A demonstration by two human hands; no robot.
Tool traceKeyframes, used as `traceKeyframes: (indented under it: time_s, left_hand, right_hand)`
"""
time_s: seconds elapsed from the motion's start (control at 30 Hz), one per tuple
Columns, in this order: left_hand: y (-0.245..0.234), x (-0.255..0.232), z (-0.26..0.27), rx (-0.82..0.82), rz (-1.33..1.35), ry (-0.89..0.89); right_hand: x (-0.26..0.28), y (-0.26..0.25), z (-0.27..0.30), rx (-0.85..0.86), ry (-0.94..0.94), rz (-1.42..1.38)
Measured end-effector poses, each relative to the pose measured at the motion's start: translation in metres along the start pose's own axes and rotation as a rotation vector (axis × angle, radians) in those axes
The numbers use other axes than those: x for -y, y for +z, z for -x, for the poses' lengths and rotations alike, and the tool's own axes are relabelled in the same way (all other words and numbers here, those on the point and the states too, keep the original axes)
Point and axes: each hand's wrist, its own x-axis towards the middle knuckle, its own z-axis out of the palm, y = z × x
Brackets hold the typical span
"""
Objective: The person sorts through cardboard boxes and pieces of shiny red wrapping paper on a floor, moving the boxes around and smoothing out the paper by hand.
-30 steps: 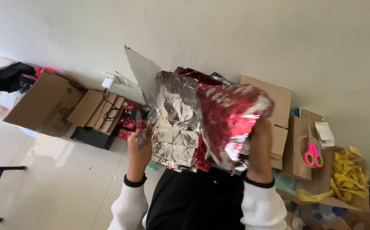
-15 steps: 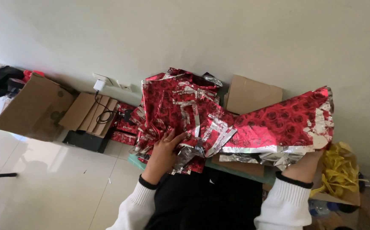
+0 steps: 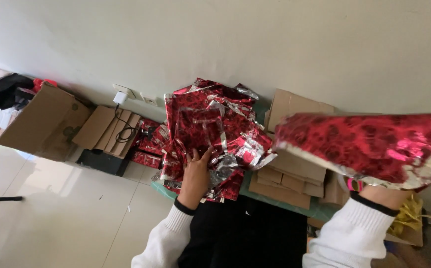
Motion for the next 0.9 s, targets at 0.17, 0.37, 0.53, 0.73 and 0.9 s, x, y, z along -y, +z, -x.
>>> traceKeyframes:
  time_s: [0.17, 0.37, 0.53, 0.73, 0.9]
  left_hand:
    - [-0.018, -0.019, 0.001, -0.056, 0.164, -0.079]
    - [-0.052, -0.051, 0.027, 0.064, 0.191, 0.122]
    - [-0.058, -0.068, 0.027, 0.004, 0.409, 0.551]
    - [-0.057, -0.072, 0.003, -0.057, 0.944, 0.912]
    - [-0.002, -0.022, -0.043, -0.284, 1.428, 0.374]
  right_hand:
    - [-0.001, -0.014, -0.006, 0.033, -0.033, 0.013]
    - [0.124, -0.014, 0.012, 0.061, -0.057, 0.033]
    - [0.142, -0.009, 0.027, 0.134, -0.069, 0.041]
    - [0.154, -0.018, 0.036, 0.168, -0.093, 0.052]
    - [0.160, -0.019, 0.042, 0.224, -0.107, 0.068]
